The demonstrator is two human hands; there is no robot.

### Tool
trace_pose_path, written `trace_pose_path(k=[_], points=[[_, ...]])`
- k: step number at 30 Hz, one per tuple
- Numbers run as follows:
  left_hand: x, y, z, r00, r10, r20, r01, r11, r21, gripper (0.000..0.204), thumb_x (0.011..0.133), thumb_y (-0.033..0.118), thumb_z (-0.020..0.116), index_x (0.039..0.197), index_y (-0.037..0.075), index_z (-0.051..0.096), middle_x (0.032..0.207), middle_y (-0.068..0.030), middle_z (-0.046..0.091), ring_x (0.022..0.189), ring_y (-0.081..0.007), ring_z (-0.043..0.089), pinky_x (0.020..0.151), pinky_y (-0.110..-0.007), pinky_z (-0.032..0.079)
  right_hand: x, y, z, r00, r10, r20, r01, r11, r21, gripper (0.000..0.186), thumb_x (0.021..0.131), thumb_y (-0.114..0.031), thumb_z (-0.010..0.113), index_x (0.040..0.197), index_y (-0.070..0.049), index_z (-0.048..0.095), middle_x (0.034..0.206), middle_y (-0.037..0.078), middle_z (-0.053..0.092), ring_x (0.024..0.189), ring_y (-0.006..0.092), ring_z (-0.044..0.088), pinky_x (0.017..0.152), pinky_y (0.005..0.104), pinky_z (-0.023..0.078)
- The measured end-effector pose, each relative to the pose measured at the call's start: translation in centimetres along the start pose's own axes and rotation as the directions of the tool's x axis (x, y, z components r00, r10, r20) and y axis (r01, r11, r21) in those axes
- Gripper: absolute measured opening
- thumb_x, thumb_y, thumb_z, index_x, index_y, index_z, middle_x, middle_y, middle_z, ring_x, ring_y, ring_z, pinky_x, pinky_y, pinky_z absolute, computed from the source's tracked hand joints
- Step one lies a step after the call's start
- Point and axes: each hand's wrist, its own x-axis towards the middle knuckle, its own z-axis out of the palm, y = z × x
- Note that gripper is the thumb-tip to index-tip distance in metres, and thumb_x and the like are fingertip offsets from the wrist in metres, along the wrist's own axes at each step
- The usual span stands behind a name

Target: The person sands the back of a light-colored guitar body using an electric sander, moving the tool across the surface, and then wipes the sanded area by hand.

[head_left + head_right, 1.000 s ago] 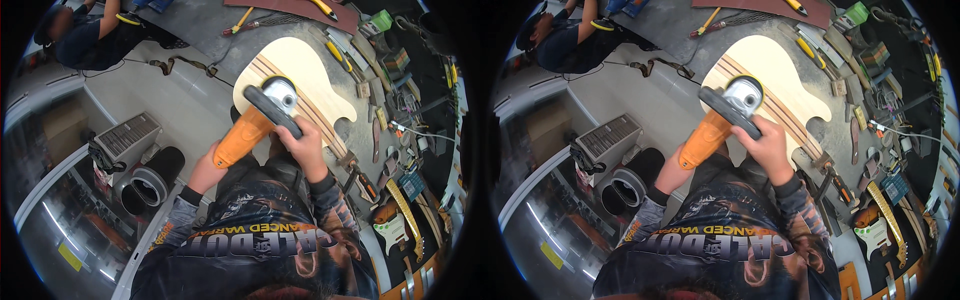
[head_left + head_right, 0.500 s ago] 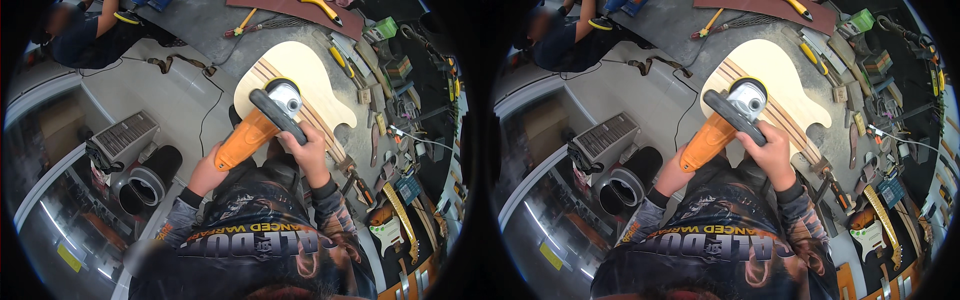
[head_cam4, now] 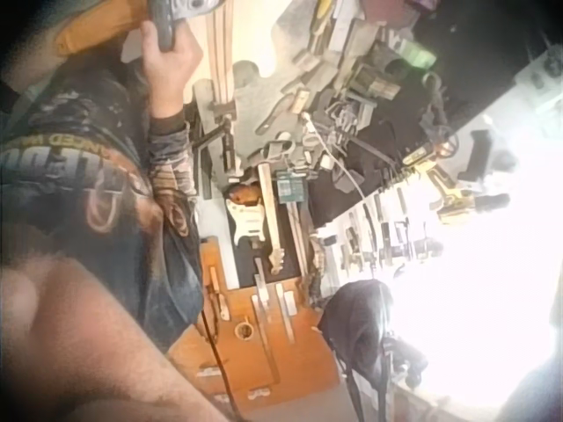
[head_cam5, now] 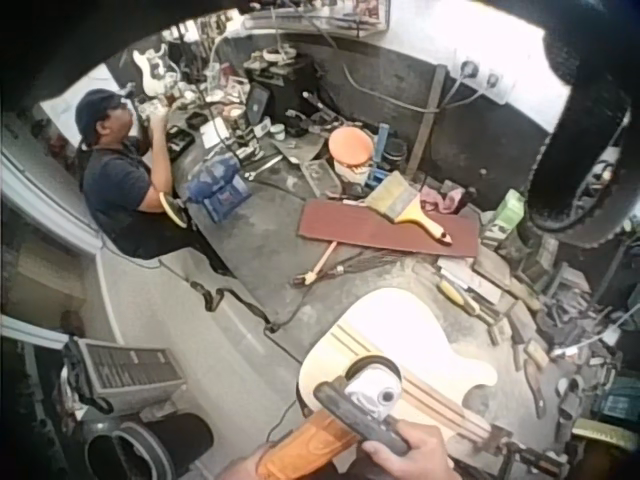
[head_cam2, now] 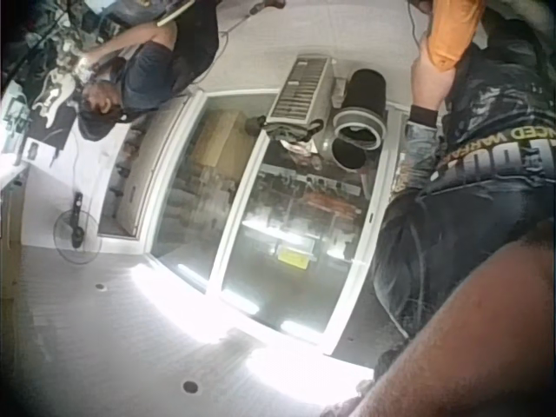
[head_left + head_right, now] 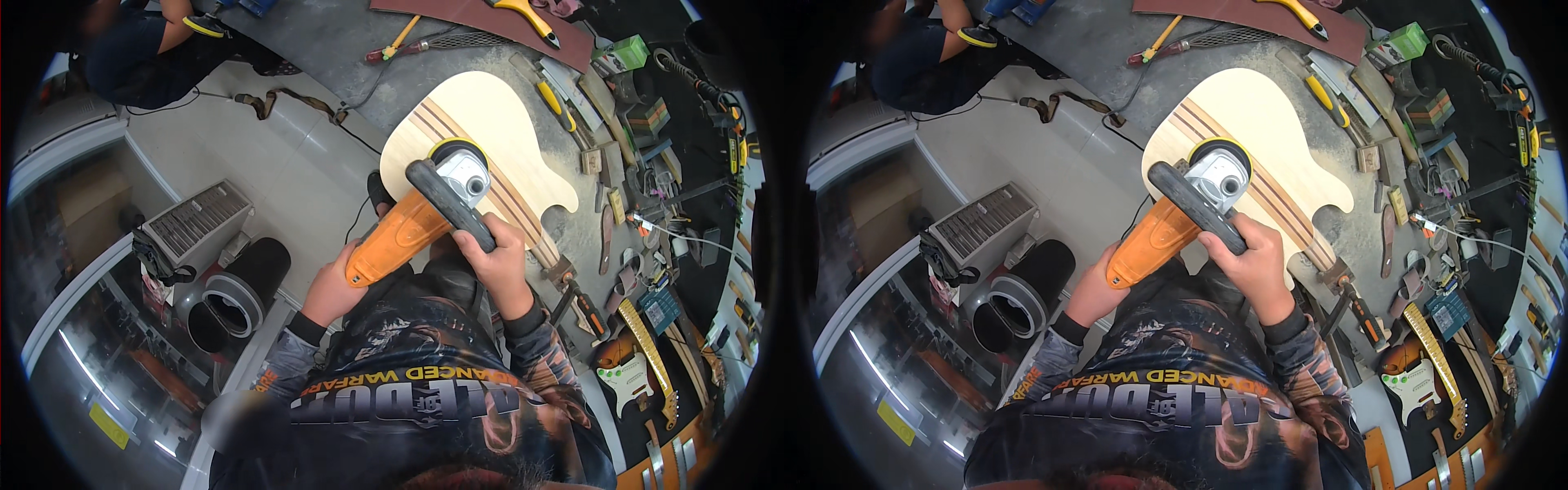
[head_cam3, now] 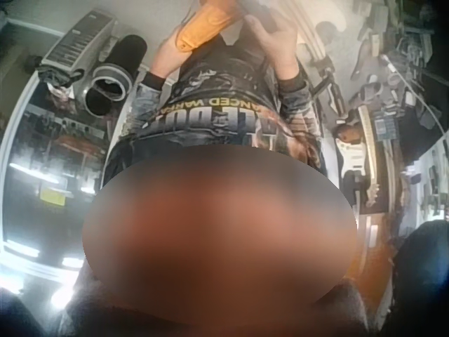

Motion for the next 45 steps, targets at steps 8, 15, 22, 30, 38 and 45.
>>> trace_pose_path(k=[8,15,22,30,38,45], points=[[1.3,0.4,-0.3,0.998,0.015,-0.058,-0.016,1.000,-0.020,0.078,0.091,0.021,0.082,0.162,0.009,0.053,0.119,-0.0301,0.079,0.115,-0.0521,0.075,0.095,-0.055,0.061,2.4,0.1,0.2,0.999,-0.022,-0.041,0.021,0.999,-0.027,0.044,0.091,-0.033,0.095,0.085,0.001,0.068,0.067,0.017,0.059,0.058,0.0321,0.057,0.059,0.0404,0.048],[1.8,2.7,1.7,0.998,0.059,0.033,-0.059,0.998,0.004,0.077,0.094,0.027,0.080,0.164,0.011,0.052,0.118,-0.0301,0.079,0.111,-0.0520,0.076,0.093,-0.058,0.061,-0.9,3.9,-3.1,0.992,0.009,-0.123,-0.014,0.999,-0.044,0.047,0.094,-0.033,0.092,0.083,0.003,0.062,0.068,0.012,0.051,0.063,0.0190,0.047,0.060,0.0385,0.042],[2.4,2.1,0.9,1.000,0.019,-0.004,-0.019,1.000,-0.007,0.074,0.095,0.026,0.079,0.163,0.010,0.052,0.118,-0.0300,0.079,0.110,-0.0523,0.075,0.093,-0.058,0.061,2.3,2.2,-1.8,0.995,-0.032,-0.096,0.025,0.997,-0.078,0.050,0.095,-0.035,0.091,0.083,0.002,0.061,0.067,0.009,0.046,0.063,0.0176,0.043,0.059,0.0370,0.041],[4.9,3.6,-0.2,0.981,0.095,-0.171,-0.103,0.994,-0.040,0.062,0.095,0.018,0.072,0.154,0.011,0.055,0.108,-0.0257,0.080,0.105,-0.0515,0.075,0.088,-0.060,0.060,9.0,1.6,-1.3,0.981,-0.135,-0.142,0.124,0.989,-0.084,0.039,0.100,-0.026,0.087,0.086,0.001,0.062,0.068,0.003,0.047,0.067,0.0121,0.044,0.060,0.0366,0.039],[8.9,6.6,0.4,0.983,0.137,-0.124,-0.147,0.986,-0.080,0.057,0.095,0.015,0.072,0.150,0.008,0.056,0.110,-0.0272,0.080,0.104,-0.0518,0.076,0.088,-0.060,0.060,13.1,5.4,-5.7,0.985,0.043,-0.167,-0.008,0.978,0.206,0.037,0.112,-0.027,0.078,0.120,0.010,0.073,0.081,-0.003,0.065,0.067,0.0035,0.056,0.057,0.0203,0.039],[7.7,4.6,1.7,0.976,0.162,-0.147,-0.174,0.982,-0.071,0.059,0.097,0.018,0.072,0.153,0.010,0.056,0.109,-0.0267,0.081,0.098,-0.0526,0.076,0.089,-0.060,0.061,11.4,5.9,-4.3,0.976,0.024,-0.217,0.007,0.990,0.138,0.032,0.116,-0.027,0.073,0.099,-0.002,0.065,0.078,-0.004,0.059,0.063,0.0036,0.051,0.055,0.0220,0.037]])
